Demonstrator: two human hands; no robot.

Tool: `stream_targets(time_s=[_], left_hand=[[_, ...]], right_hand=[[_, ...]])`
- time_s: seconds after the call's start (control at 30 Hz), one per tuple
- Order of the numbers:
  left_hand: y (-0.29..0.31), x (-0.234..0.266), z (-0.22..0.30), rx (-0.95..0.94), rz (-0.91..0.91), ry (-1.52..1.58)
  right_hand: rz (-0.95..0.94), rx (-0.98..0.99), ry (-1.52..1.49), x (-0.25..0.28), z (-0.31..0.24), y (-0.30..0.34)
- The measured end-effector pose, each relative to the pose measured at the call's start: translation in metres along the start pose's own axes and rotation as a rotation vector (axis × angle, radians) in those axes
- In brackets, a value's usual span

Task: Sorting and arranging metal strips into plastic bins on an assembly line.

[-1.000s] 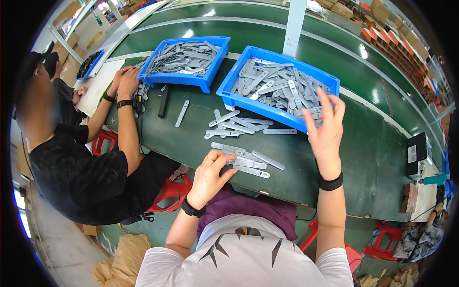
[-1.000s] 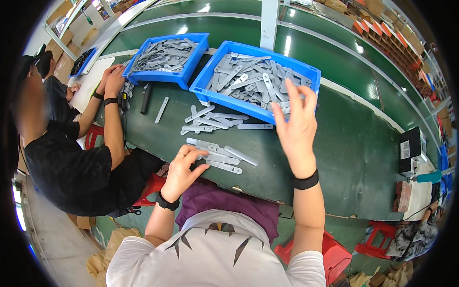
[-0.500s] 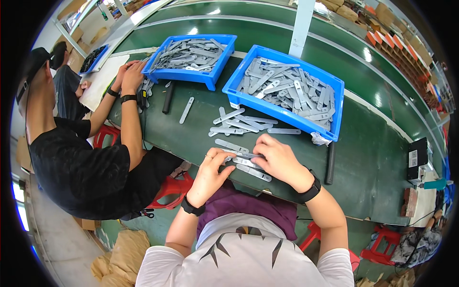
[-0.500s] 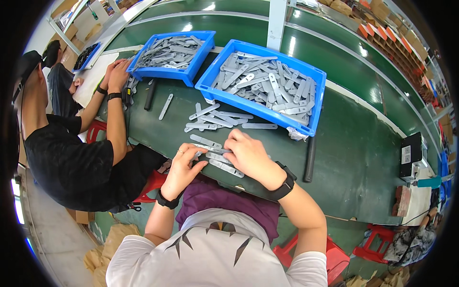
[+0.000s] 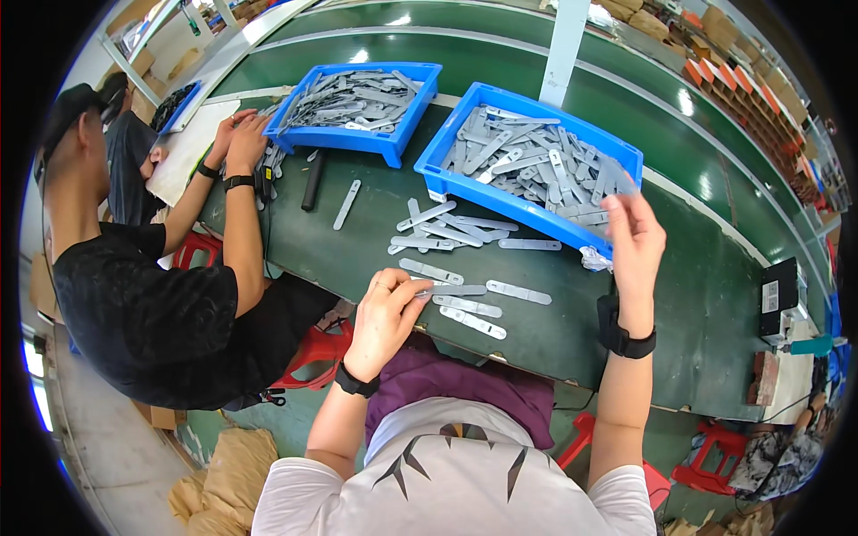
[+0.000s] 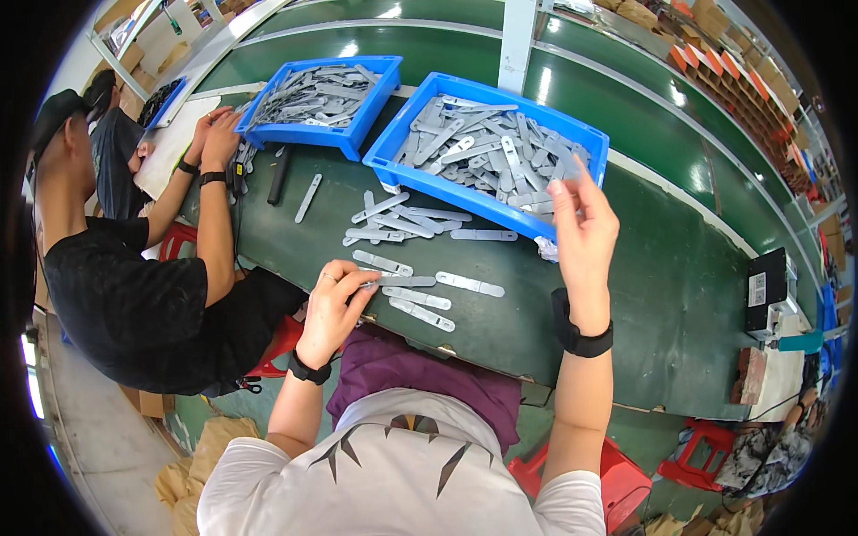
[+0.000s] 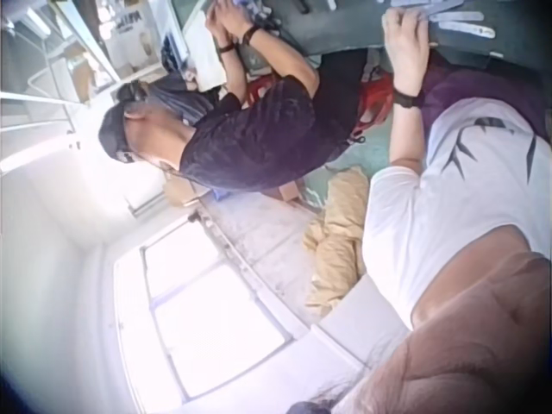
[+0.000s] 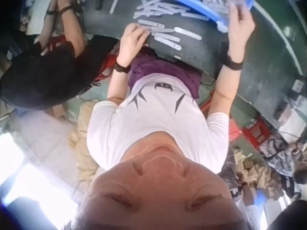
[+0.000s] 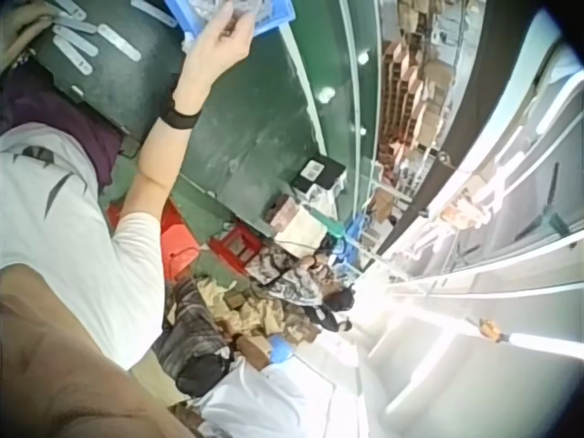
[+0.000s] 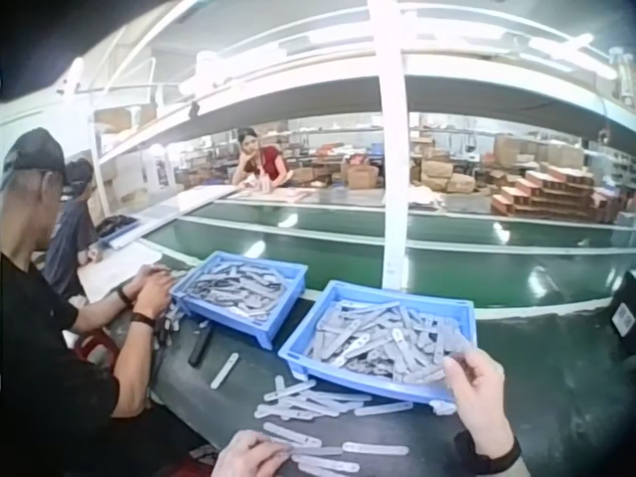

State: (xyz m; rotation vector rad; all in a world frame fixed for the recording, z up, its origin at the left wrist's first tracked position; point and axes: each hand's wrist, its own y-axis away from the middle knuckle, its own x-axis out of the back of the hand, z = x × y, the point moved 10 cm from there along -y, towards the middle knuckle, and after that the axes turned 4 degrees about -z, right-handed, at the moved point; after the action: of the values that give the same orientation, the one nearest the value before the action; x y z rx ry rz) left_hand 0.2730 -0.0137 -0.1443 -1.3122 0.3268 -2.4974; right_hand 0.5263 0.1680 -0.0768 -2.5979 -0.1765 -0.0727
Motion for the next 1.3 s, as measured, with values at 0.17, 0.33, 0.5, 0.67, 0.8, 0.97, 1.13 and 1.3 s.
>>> stream_targets(time_s=[0.17, 0.33, 0.5, 0.67, 0.8, 0.97, 1.13, 1.3], left_hand=[[-0.005, -0.007, 0.002, -0.007, -0.036, -0.001], [-0.005, -0.009, 0.0, 0.004, -0.036, 0.035], [0.001, -0.005, -0.012, -0.024, 0.01, 0.069], [-0.001, 0.002, -0.025, 0.107, 0.006, 0.249], [-0.004, 0.018, -0.018, 0.09, 0.086, 0.213], [-0.001, 0.016, -0.022, 0.177, 0.047, 0.107], [-0.006, 0.004, 0.007, -0.043, -0.007, -0.003], [-0.005, -0.013, 0.012, -0.082, -0.071, -0.043]], right_hand=[[-0.286, 0.11, 0.418, -0.069, -0.011, 0.033], [-0.761, 0.233, 0.548, -0.162, 0.006, 0.091], [-0.848, 0.205, 0.607, -0.176, 0.014, 0.112], [-0.839, 0.141, 0.537, -0.168, 0.022, 0.104], [-0.873, 0.142, 0.551, -0.169, 0.02, 0.104], [-0.819, 0.153, 0.557, -0.17, 0.018, 0.1], [-0.735, 0.219, 0.656, -0.178, 0.021, 0.107], [-0.817, 0.111, 0.547, -0.172, 0.029, 0.103]])
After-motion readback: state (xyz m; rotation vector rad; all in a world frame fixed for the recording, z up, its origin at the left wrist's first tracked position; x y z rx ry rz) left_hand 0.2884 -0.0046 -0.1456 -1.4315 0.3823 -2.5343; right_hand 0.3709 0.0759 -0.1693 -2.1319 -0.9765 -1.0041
